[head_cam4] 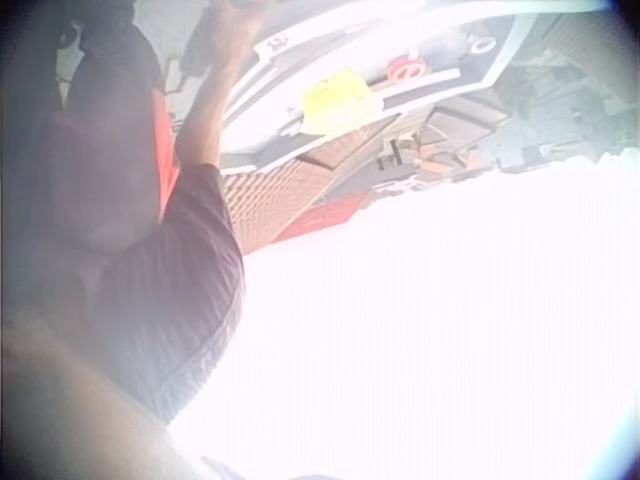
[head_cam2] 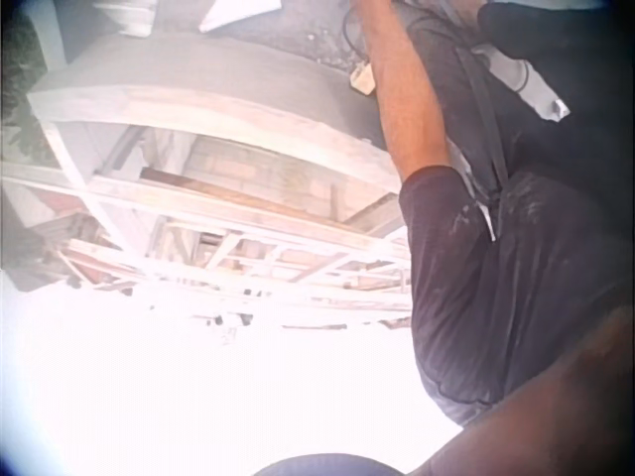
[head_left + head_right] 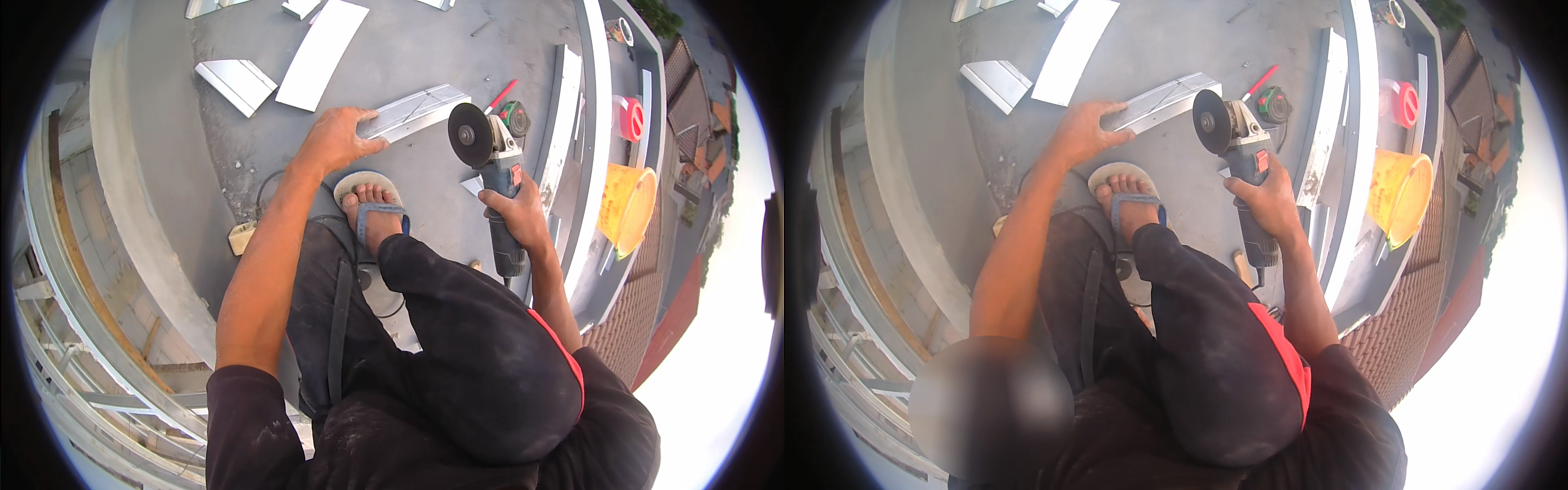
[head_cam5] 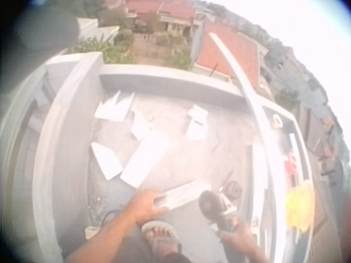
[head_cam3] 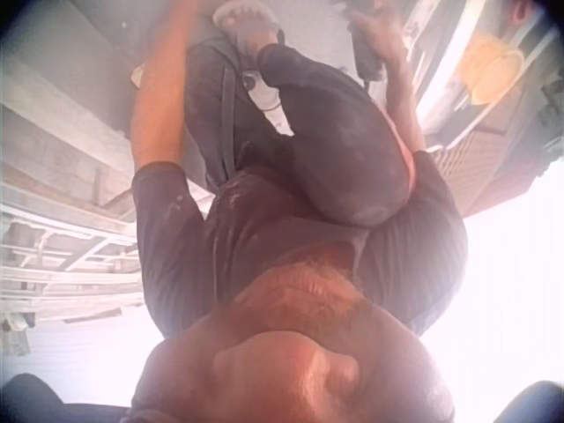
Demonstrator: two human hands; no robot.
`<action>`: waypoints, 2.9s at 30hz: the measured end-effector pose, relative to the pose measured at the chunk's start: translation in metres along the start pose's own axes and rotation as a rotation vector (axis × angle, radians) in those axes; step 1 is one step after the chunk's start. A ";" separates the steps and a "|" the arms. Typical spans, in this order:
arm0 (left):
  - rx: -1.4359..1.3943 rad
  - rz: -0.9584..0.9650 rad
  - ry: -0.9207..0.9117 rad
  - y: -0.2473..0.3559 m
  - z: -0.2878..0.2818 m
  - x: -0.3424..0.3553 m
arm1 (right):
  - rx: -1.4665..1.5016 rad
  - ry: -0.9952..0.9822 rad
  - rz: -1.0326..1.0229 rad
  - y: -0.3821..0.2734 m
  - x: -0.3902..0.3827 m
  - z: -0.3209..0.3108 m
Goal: The person measures and marks white metal strips with a tape measure and marker, then uses an angle grinder to cut the strips along the marked lines. The person repeats this process for several pieces, placing the cut pieces aside on the floor.
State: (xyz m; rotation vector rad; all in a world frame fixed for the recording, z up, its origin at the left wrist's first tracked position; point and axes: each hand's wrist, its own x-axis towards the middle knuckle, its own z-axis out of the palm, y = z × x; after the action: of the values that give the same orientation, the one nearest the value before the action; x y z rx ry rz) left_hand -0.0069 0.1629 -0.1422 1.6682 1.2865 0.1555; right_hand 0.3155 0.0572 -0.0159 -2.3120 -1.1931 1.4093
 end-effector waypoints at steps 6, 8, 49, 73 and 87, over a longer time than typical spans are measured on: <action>-0.242 0.035 0.203 -0.028 0.036 -0.003 | -0.134 -0.041 -0.033 -0.004 0.008 0.010; -0.336 0.001 0.243 -0.029 0.045 -0.006 | -0.129 -0.055 -0.062 -0.007 0.011 0.017; -0.251 0.118 0.648 -0.034 0.090 -0.002 | -0.360 -0.093 -0.080 -0.028 0.048 0.042; -0.243 0.102 0.668 -0.033 0.089 0.000 | -0.388 -0.080 -0.056 -0.030 0.044 0.046; -0.260 0.095 0.663 -0.035 0.090 0.002 | -0.364 -0.092 -0.106 -0.031 0.053 0.047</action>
State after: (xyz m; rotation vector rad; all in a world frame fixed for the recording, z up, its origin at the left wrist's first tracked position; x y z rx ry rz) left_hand 0.0251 0.1084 -0.2150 1.4981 1.5779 0.9562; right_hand 0.2728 0.1037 -0.0599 -2.3831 -1.6981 1.3699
